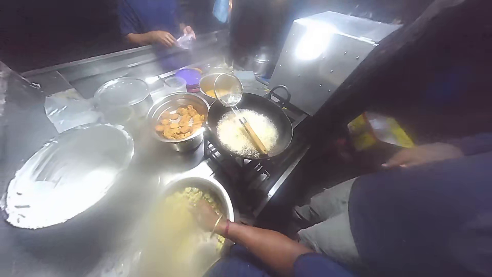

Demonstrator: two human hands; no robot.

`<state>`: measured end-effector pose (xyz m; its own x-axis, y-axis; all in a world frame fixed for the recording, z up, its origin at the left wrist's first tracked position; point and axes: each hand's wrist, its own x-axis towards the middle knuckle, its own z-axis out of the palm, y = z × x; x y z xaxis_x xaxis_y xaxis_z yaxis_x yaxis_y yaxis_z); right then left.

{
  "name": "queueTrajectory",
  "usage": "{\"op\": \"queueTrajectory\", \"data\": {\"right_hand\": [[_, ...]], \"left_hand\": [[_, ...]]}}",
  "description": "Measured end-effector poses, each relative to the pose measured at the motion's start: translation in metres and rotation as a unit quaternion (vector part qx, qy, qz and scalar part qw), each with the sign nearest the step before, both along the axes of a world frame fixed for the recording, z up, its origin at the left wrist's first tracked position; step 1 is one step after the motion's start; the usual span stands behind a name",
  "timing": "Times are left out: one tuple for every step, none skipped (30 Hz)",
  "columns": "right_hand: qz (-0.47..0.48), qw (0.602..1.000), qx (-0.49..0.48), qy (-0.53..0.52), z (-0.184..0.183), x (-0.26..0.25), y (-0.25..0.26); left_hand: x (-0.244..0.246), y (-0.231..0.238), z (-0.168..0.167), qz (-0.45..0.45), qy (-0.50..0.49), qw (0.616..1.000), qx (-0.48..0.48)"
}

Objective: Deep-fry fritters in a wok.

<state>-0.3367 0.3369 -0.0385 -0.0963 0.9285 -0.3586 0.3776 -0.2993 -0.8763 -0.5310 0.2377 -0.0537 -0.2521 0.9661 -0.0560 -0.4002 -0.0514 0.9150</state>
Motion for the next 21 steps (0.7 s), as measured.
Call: {"op": "queueTrajectory", "data": {"right_hand": [[0.0, 1.0, 0.024, 0.007, 0.004, -0.004, 0.0], [0.001, 0.998, 0.044, 0.038, 0.009, -0.009, -0.003], [0.014, 0.995, 0.062, 0.081, 0.014, -0.014, -0.007], [0.044, 0.99, 0.071, 0.116, 0.02, -0.018, -0.012], [0.073, 0.985, 0.083, 0.135, 0.027, -0.023, -0.02], [0.099, 0.98, 0.099, 0.139, 0.033, -0.03, -0.029], [0.112, 0.976, 0.122, 0.14, 0.037, -0.036, -0.038], [0.117, 0.971, 0.153, 0.143, 0.039, -0.041, -0.046], [0.117, 0.965, 0.178, 0.152, 0.038, -0.043, -0.052], [0.11, 0.961, 0.193, 0.166, 0.039, -0.042, -0.057], [0.108, 0.958, 0.199, 0.178, 0.039, -0.039, -0.061], [0.112, 0.956, 0.198, 0.185, 0.04, -0.034, -0.062], [0.118, 0.955, 0.196, 0.189, 0.041, -0.027, -0.061], [0.12, 0.957, 0.192, 0.183, 0.045, -0.02, -0.06], [0.116, 0.962, 0.183, 0.168, 0.052, -0.01, -0.057], [0.11, 0.968, 0.171, 0.145, 0.061, 0.004, -0.055], [0.096, 0.973, 0.173, 0.12, 0.072, 0.019, -0.053], [0.086, 0.973, 0.193, 0.094, 0.082, 0.038, -0.05], [0.072, 0.967, 0.235, 0.069, 0.091, 0.058, -0.046], [0.063, 0.958, 0.277, 0.032, 0.099, 0.082, -0.04], [0.049, 0.949, 0.311, -0.025, 0.109, 0.105, -0.033]], "left_hand": [[0.004, 0.0, 0.004, -0.006, 0.006, 1.0, -0.007], [0.013, -0.001, 0.019, -0.005, 0.039, 0.998, -0.043], [0.024, 0.002, 0.034, 0.001, 0.086, 0.991, -0.099], [0.032, 0.005, 0.035, 0.011, 0.136, 0.983, -0.124], [0.032, 0.005, 0.02, 0.005, 0.171, 0.979, -0.109], [0.029, 0.006, -0.001, -0.017, 0.161, 0.986, -0.049], [0.03, 0.007, -0.003, -0.051, 0.131, 0.99, -0.014], [0.034, 0.006, 0.014, -0.091, 0.09, 0.992, -0.012], [0.038, 0.005, 0.031, -0.106, 0.043, 0.993, -0.038], [0.042, 0.002, 0.042, -0.107, 0.014, 0.993, -0.052], [0.042, 0.0, 0.041, -0.105, 0.0, 0.994, -0.039], [0.042, -0.002, 0.038, -0.098, -0.011, 0.995, -0.019], [0.039, -0.003, 0.03, -0.098, -0.018, 0.995, -0.002], [0.038, -0.004, 0.029, -0.087, -0.012, 0.996, 0.003], [0.039, -0.004, 0.027, -0.071, -0.018, 0.997, 0.009], [0.039, -0.005, 0.029, -0.062, -0.023, 0.998, 0.023], [0.038, -0.007, 0.032, -0.051, -0.01, 0.998, 0.037], [0.035, -0.009, 0.036, -0.046, -0.01, 0.998, 0.042], [0.034, -0.011, 0.05, -0.045, -0.013, 0.999, 0.023], [0.032, -0.011, 0.06, -0.026, 0.001, 1.0, -0.008], [0.029, -0.013, 0.061, -0.015, 0.015, 0.999, -0.028]]}}
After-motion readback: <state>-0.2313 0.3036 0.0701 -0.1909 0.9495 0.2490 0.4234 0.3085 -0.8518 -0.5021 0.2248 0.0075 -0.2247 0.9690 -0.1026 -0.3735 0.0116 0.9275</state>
